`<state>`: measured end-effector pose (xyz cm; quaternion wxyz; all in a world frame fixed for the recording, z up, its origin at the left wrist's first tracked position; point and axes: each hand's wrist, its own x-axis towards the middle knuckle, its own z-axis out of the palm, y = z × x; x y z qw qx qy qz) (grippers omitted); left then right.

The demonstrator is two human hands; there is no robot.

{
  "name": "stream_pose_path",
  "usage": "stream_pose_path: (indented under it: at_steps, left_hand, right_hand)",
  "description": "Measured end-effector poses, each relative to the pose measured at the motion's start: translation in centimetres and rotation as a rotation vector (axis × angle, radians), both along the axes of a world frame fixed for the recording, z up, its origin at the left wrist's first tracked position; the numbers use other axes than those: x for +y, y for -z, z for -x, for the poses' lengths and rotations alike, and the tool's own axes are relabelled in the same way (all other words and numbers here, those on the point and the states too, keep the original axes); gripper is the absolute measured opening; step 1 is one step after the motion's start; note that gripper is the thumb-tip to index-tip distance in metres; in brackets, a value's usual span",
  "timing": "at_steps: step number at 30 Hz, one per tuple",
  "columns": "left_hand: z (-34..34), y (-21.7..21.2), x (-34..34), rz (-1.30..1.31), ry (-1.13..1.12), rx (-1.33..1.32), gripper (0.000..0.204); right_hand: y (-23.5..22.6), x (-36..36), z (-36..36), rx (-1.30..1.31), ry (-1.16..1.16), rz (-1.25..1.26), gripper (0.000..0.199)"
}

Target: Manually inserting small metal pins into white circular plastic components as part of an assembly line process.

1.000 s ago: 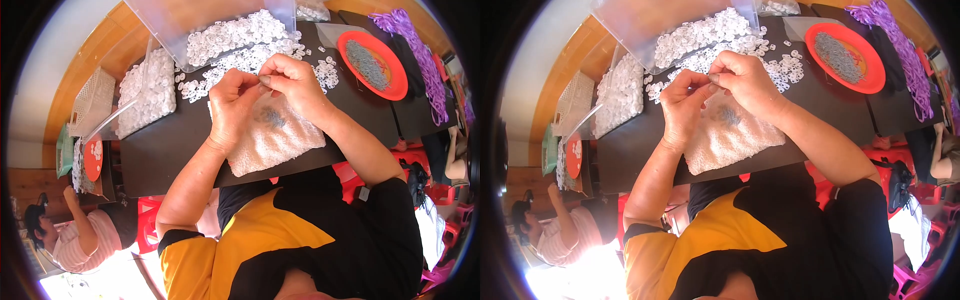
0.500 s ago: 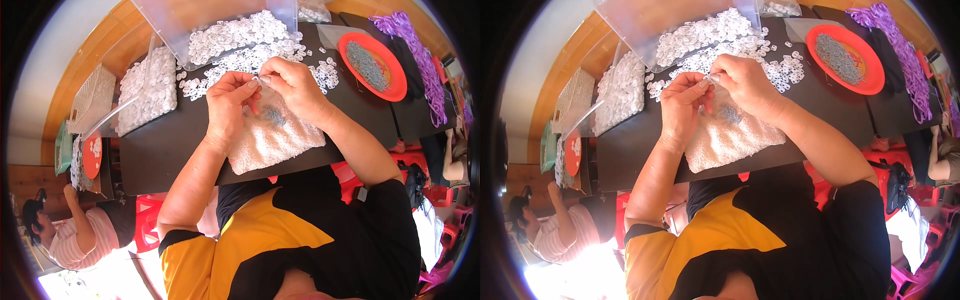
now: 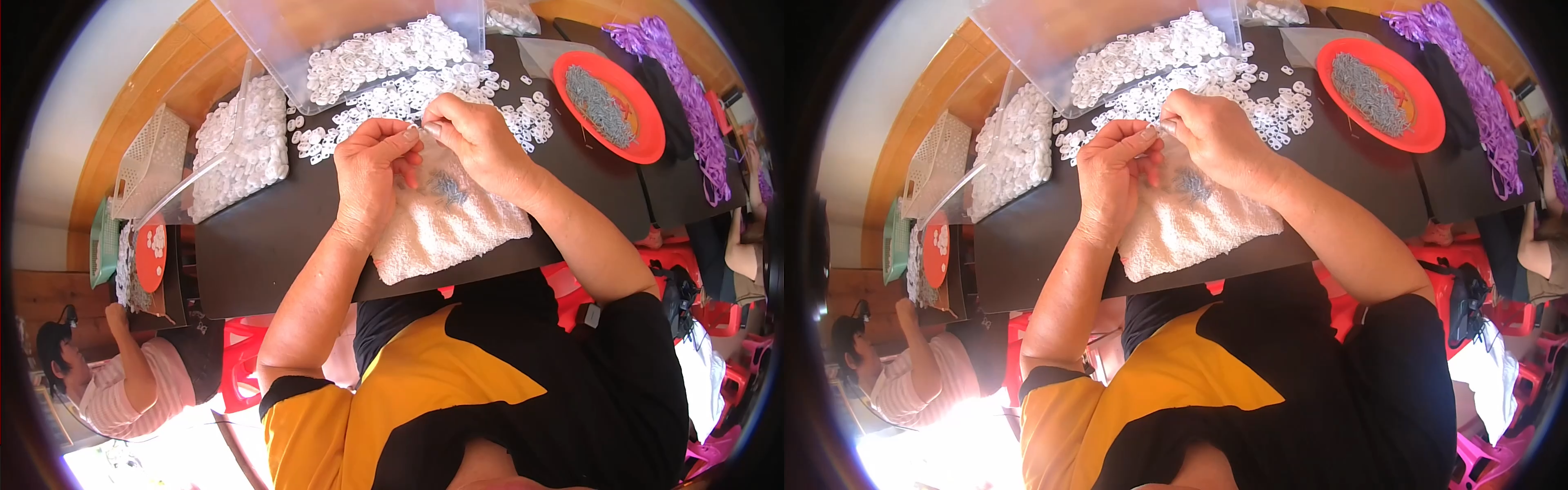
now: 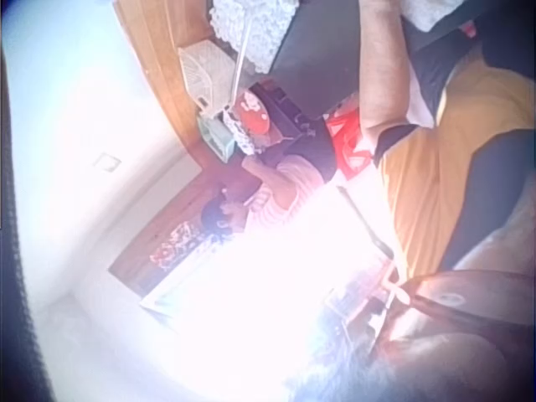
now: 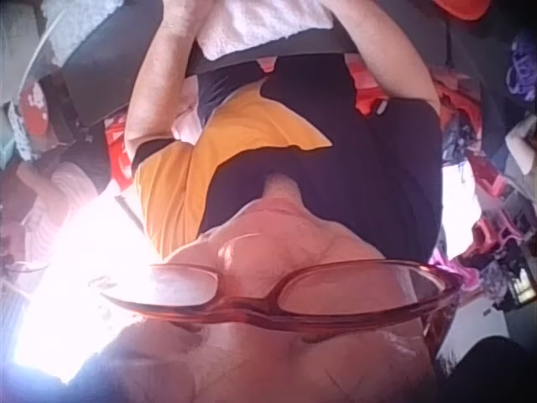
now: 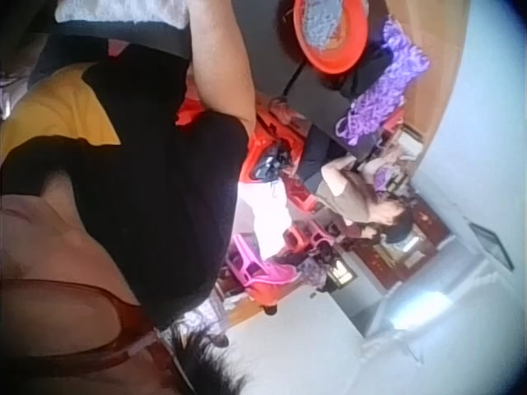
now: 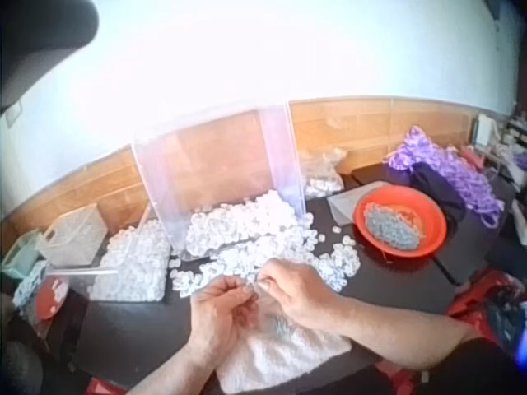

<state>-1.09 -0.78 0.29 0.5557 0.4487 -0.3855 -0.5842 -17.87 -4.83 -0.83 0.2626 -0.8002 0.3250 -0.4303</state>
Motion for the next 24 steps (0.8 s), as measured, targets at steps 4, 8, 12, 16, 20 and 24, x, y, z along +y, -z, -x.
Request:
stream_pose_path:
  at_steps: [4,8,12,16,20,24]
  left_hand:
    - [0.3,0.6,-0.2,-0.011,-0.027,-0.003,0.009]
    - [0.4,0.7,-0.1,-0.008,-0.024,-0.072,0.007]
    - [0.5,0.8,0.0,-0.01,-0.024,-0.116,0.006]
    - [0.8,0.8,0.2,-0.006,-0.052,-0.157,0.006]
    - [1.3,0.9,0.4,-0.013,-0.1,-0.182,0.007]
    - [1.0,1.1,0.2,-0.013,-0.105,-0.137,0.006]
  right_hand:
    - [0.8,-0.1,0.0,-0.005,0.009,-0.027,0.006]
    - [0.9,0.0,-0.1,0.034,0.016,-0.062,0.009]
    - [0.8,0.3,-0.1,0.08,0.048,-0.049,0.009]
    - [1.3,0.4,-0.7,0.087,0.078,0.054,0.007]
    - [1.4,0.5,-1.0,0.086,0.089,0.072,0.006]
    - [1.5,0.2,-0.8,0.047,0.067,0.057,0.008]
